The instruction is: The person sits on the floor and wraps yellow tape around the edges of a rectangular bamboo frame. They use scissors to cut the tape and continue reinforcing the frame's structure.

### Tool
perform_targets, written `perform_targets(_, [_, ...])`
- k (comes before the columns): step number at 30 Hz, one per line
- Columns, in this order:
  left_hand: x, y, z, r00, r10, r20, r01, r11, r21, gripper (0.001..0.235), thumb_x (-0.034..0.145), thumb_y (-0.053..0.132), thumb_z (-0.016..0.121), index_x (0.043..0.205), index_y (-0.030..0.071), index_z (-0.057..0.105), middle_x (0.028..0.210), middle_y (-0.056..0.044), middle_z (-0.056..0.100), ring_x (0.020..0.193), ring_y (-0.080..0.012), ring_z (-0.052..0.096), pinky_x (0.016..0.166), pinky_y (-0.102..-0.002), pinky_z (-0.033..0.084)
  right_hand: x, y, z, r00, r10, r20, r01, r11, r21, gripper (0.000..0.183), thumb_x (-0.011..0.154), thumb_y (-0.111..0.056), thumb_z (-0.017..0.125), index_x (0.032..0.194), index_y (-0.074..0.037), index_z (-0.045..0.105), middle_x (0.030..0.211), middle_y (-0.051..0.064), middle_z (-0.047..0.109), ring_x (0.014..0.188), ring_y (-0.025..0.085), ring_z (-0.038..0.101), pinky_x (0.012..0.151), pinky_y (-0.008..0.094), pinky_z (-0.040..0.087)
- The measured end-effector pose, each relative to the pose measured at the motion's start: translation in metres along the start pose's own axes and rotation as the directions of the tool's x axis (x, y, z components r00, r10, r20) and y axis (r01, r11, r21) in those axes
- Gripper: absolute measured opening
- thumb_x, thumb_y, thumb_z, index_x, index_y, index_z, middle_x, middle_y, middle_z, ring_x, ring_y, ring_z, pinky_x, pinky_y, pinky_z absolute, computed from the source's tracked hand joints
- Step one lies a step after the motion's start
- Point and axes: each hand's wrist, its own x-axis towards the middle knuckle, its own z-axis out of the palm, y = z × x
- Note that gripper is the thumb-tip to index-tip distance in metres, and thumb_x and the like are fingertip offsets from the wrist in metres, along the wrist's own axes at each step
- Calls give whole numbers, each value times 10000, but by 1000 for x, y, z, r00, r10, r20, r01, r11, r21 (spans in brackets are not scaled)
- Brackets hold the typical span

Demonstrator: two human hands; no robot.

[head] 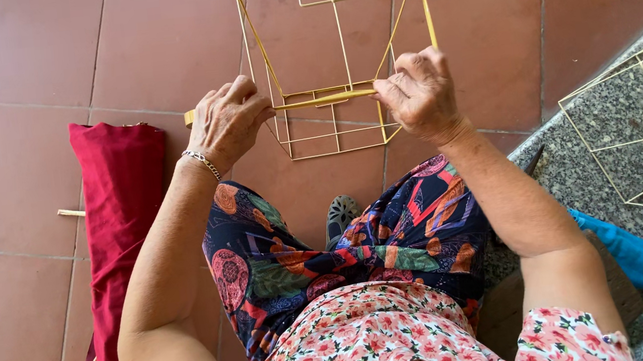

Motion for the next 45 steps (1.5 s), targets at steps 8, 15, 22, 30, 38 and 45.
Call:
perform_targets(8, [11,15,-3,999,-9,53,9,1000,-14,132,947,264,711,973,139,674,988,-82,545,886,-271,630,732,-443,504,-42,56,-26,994,79,71,-67,985,-161,246,951,-415,871,892,-222,729,1425,-48,699,1427,275,444,1203,562,289])
perform_targets(15, [17,59,12,991,-133,24,135,984,-115,198,944,304,738,880,124,683,971,-91,555,763,-289,625,686,-445,507,-24,40,-47,935,322,148,-315,946,-71,347,789,-322,900,1062,-151,773,1560,133,522,1452,389,381,1169,623,272])
perform_targets(22, [10,69,19,988,-121,-92,101,974,-201,203,937,312,767,871,132,701,948,-71,570,754,-285,613,685,-444,496,-2,-10,-18,979,177,96,-193,962,193,144,982,-278,832,1073,-188,767,1593,24,491,1467,331,389,1190,521,357])
perform_targets(30, [-1,74,17,981,-195,-14,190,967,-169,99,954,278,707,981,186,732,981,-75,589,767,-307,641,671,-459,503,18,-1,-16,944,159,290,-242,929,279,247,943,-363,807,896,-142,708,1534,49,481,1487,362,336,1202,557,303])
perform_targets(38, [11,76,33,948,-302,102,314,939,-140,180,1025,332,695,1126,201,625,1063,-82,613,868,-323,665,746,-466,514,49,-62,-18,978,135,162,-200,833,516,285,955,-180,789,1195,-38,731,1316,93,672,1277,306,574,1134,426,476])
perform_targets(45, [-11,70,-3,957,-288,-17,279,938,-208,818,763,341,838,1436,113,435,972,-121,691,884,-312,699,783,-495,488,63,-84,-2,895,275,352,-443,653,615,108,932,-167,784,964,-80,727,851,49,700,823,224,649,781,396,456])
